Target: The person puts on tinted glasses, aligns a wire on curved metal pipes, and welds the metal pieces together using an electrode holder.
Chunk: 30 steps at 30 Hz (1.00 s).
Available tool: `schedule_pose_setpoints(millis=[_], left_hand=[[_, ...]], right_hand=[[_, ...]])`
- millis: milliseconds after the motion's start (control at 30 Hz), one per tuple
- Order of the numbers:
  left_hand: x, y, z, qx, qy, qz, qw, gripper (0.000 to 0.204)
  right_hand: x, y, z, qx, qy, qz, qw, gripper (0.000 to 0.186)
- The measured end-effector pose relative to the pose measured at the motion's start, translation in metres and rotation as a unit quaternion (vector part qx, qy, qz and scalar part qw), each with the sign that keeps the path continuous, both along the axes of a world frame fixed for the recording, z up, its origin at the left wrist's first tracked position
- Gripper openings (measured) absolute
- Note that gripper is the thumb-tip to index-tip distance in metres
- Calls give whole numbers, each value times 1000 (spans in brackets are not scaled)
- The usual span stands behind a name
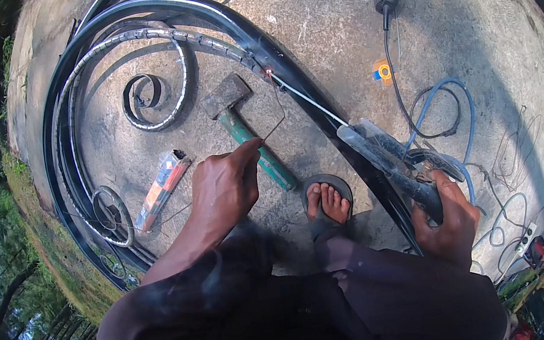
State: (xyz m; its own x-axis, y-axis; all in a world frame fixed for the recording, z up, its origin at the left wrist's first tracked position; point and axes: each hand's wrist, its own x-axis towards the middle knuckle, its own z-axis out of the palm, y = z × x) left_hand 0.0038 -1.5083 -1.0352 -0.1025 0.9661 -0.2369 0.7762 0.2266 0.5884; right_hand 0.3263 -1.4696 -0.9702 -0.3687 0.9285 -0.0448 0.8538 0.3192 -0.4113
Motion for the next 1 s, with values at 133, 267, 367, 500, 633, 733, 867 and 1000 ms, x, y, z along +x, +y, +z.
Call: schedule_pose_setpoints(millis=[133, 267, 367, 500, 633, 733, 867, 1000], left_hand=[[-4, -5, 3, -18, 14, 11, 1000, 24], [-4, -6, -7, 25, 9, -4, 1000, 24], [-2, -6, -5, 9, 12, -12, 1000, 22], [-2, -5, -7, -11, 22, -16, 1000, 22], [-8, -12, -9, -16, 27, -16, 999, 23], [-6, -10, -12, -25, 37, -43, 998, 24], [-5, -7, -12, 15, 6, -13, 1000, 24], [-4, -10, -9, -8, 16, -21, 1000, 23]], right_hand=[[-5, 2, -6, -14, 20, 11, 1000, 50], [-4, 0, -2, -18, 26, -9, 999, 48], [-1, -3, -4, 9, -31, 5, 999, 49], [-1, -1, -3, 9, -23, -1, 1000, 50], [1, 4, -17, -117, 26, -31, 992, 48], [15, -2, -38, -487, 228, -227, 812, 42], [6, -29, -44, -52, 100, -65, 991, 47], [4, -34, -43, 55, 52, -26, 997, 51]])
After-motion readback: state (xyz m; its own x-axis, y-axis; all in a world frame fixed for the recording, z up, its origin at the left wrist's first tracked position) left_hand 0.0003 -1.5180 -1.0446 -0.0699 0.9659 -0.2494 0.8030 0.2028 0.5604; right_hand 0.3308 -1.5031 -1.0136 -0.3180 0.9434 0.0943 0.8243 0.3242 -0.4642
